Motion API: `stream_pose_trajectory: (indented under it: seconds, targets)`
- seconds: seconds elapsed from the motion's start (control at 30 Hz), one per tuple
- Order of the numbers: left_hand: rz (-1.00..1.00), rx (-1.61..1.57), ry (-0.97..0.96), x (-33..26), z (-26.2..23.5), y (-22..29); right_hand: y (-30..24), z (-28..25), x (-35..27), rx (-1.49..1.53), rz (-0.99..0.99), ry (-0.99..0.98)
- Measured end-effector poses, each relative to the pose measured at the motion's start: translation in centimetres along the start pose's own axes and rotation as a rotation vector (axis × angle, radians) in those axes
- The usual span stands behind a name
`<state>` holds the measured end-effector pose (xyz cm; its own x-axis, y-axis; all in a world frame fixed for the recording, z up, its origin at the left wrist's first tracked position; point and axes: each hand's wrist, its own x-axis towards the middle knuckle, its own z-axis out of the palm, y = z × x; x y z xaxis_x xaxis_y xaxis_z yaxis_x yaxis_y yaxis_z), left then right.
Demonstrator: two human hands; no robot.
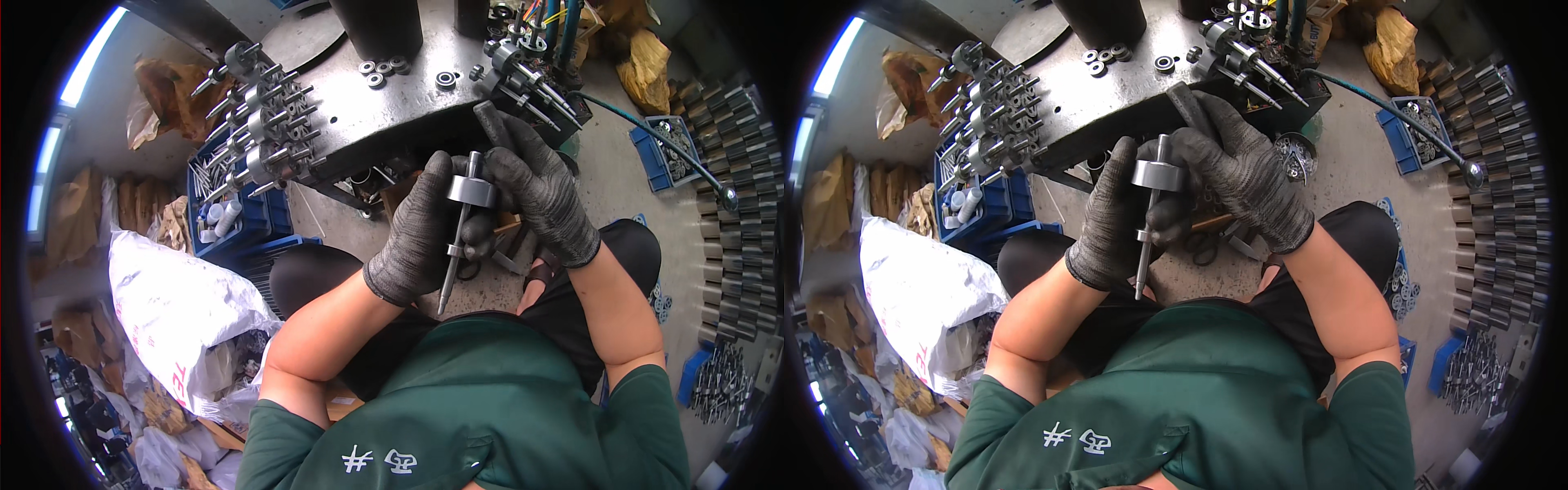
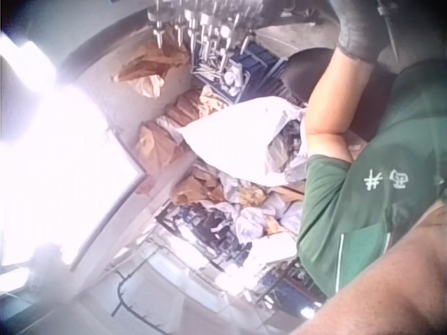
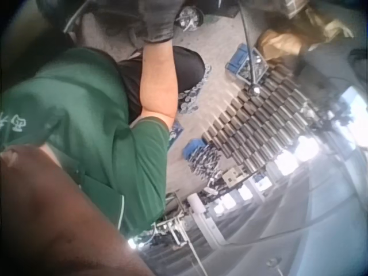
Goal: Assembling metal components using a manual press machine.
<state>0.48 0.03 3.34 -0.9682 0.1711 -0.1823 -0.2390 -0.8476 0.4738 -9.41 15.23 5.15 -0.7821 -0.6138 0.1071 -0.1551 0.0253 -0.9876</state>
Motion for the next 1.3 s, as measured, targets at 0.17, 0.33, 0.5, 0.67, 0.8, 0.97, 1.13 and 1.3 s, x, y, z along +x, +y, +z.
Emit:
stream_pose_trajectory:
  seconds: [0.17, 0.33, 0.5, 0.67, 0.8, 0.97, 1.13, 1.3]
  targets:
    - [0.155, 0.004, 0.055, -0.4, 0.4, 1.1, 3.3, 0.0, 0.6, 0.312, 0.235, 0.031]
    - [0.242, -0.145, 0.215, -0.2, -2.9, 3.5, 5.1, 1.7, 3.8, 0.275, 0.290, -0.085]
    - [0.433, -0.250, 0.325, -0.3, -3.7, 4.8, 5.9, 4.6, 10.5, -0.283, 0.195, -0.097]
    - [0.477, -0.345, 0.247, -0.4, -4.3, 5.4, 3.3, 6.2, 15.5, -1.100, 0.099, -0.223]
    - [0.501, -0.284, 0.169, -0.1, -5.1, 5.5, 2.7, 6.9, 17.3, -1.326, 0.087, -0.237]
    - [0.509, -0.079, 0.132, -1.4, -1.8, 6.0, 4.1, 5.0, 17.7, -1.405, -0.060, -0.201]
    - [0.430, -0.099, 0.129, -1.7, -2.8, 5.9, 1.1, 3.9, 14.2, -1.313, -0.118, -0.277]
    - [0.468, -0.018, 0.199, -1.7, -1.6, 5.5, 0.5, -1.3, 6.4, -0.880, -0.184, -0.574]
